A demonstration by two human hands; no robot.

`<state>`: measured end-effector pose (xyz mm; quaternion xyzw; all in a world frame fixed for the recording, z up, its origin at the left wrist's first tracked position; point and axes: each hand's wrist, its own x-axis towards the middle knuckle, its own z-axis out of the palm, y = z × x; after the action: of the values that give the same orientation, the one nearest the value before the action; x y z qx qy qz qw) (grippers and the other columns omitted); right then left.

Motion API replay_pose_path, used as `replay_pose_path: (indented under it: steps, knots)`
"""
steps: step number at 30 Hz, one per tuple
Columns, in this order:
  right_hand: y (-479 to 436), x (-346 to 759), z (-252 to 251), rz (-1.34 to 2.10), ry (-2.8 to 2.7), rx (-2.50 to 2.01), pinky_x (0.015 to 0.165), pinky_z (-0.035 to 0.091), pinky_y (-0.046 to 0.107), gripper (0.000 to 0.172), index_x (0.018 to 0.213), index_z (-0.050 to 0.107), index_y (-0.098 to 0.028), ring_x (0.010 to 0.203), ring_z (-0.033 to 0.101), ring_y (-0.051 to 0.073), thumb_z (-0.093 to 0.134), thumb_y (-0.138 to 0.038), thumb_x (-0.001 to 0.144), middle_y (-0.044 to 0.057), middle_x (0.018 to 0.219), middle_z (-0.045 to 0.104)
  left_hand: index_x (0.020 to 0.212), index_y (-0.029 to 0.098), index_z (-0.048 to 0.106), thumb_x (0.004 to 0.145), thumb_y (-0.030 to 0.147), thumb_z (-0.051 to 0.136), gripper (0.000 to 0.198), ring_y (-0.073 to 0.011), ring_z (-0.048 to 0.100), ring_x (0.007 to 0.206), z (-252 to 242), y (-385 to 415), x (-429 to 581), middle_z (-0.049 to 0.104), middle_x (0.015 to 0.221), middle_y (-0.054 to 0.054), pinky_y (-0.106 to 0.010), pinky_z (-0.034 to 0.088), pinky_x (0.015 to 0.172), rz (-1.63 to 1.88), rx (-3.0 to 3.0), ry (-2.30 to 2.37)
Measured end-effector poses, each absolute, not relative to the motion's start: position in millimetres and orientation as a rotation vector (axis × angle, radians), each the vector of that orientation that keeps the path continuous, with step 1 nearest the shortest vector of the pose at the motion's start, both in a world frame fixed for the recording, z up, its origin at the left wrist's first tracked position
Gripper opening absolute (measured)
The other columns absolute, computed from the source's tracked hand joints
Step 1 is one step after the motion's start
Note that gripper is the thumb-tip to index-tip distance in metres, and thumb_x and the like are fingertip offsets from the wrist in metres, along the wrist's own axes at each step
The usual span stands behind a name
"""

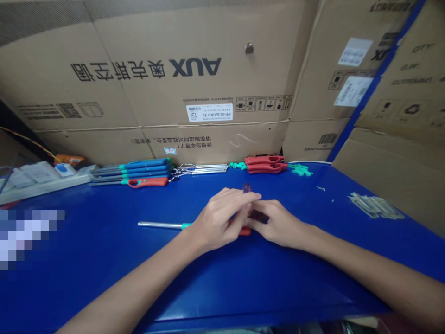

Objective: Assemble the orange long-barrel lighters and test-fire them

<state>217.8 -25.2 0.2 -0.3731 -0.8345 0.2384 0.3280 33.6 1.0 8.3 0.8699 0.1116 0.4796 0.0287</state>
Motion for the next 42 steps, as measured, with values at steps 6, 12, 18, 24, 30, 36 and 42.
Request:
replay_pose_path:
  steps: [6, 12, 18, 24, 30, 36, 42]
  knots:
    - [-27, 218, -1, 0.802, -2.088, -0.915, 0.076, 0.052, 0.029, 0.006, 0.091, 0.059, -0.018, 0.079, 0.063, 0.016, 0.053, -0.019, 0.091, 0.003, 0.087, 0.067, 0.122, 0.018, 0.05, 0.094, 0.01, 0.043, 0.031, -0.0197, 0.066, 0.1, 4, 1, 32, 0.069, 0.106, -0.01, -0.036, 0.053, 0.087, 1.387, 2.67, 0.391]
    - [-24, 220, -5, 0.672, -2.133, -0.916, 0.071, 0.05, 0.028, 0.01, 0.087, 0.059, -0.018, 0.074, 0.063, 0.016, 0.051, -0.019, 0.091, 0.003, 0.083, 0.068, 0.127, 0.019, 0.047, 0.09, 0.013, 0.055, 0.038, -0.0237, 0.054, 0.114, 3, -1, 32, 0.057, 0.118, -0.013, -0.042, 0.049, 0.096, 1.368, 2.731, 0.378]
    - [-25, 220, -2, 0.631, -2.133, -0.972, 0.063, 0.047, 0.026, 0.01, 0.082, 0.055, -0.018, 0.066, 0.059, 0.015, 0.052, -0.022, 0.09, 0.002, 0.076, 0.065, 0.119, 0.023, 0.047, 0.087, 0.015, 0.061, 0.037, -0.0222, 0.052, 0.105, 6, -2, 33, 0.052, 0.11, -0.009, -0.042, 0.05, 0.089, 1.539, 2.742, 0.468]
    - [-25, 216, 0, 0.602, -2.116, -0.98, 0.061, 0.044, 0.026, 0.018, 0.075, 0.051, -0.02, 0.063, 0.053, 0.014, 0.054, -0.029, 0.09, 0.001, 0.071, 0.062, 0.115, 0.022, 0.042, 0.083, 0.015, 0.067, 0.042, -0.0188, 0.06, 0.091, 0, 3, 33, 0.06, 0.1, -0.006, -0.037, 0.052, 0.08, 1.651, 2.546, 0.44]
    - [-26, 215, -2, 0.618, -2.108, -1.005, 0.059, 0.044, 0.024, 0.02, 0.074, 0.053, -0.019, 0.063, 0.053, 0.013, 0.055, -0.032, 0.09, 0.0, 0.071, 0.062, 0.119, 0.022, 0.044, 0.084, 0.022, 0.07, 0.043, -0.0168, 0.065, 0.087, 1, -1, 34, 0.062, 0.094, -0.002, -0.034, 0.055, 0.081, 1.721, 2.437, 0.536]
    - [-27, 215, -1, 0.615, -2.101, -0.979, 0.061, 0.046, 0.024, 0.016, 0.078, 0.056, -0.019, 0.063, 0.054, 0.012, 0.06, -0.031, 0.088, 0.0, 0.073, 0.063, 0.116, 0.02, 0.046, 0.083, 0.019, 0.07, 0.041, -0.0129, 0.068, 0.082, 3, -5, 36, 0.064, 0.094, -0.001, -0.028, 0.059, 0.078, 1.755, 2.355, 0.556]
    - [-34, 223, 18, 0.417, -2.08, -0.886, 0.067, 0.05, 0.027, 0.015, 0.093, 0.057, -0.021, 0.071, 0.058, 0.015, 0.064, -0.02, 0.08, 0.002, 0.084, 0.064, 0.124, 0.019, 0.044, 0.086, 0.015, 0.065, 0.043, -0.0158, 0.071, 0.088, 6, -11, 36, 0.071, 0.097, -0.004, -0.029, 0.059, 0.083, 1.587, 2.288, 0.6]
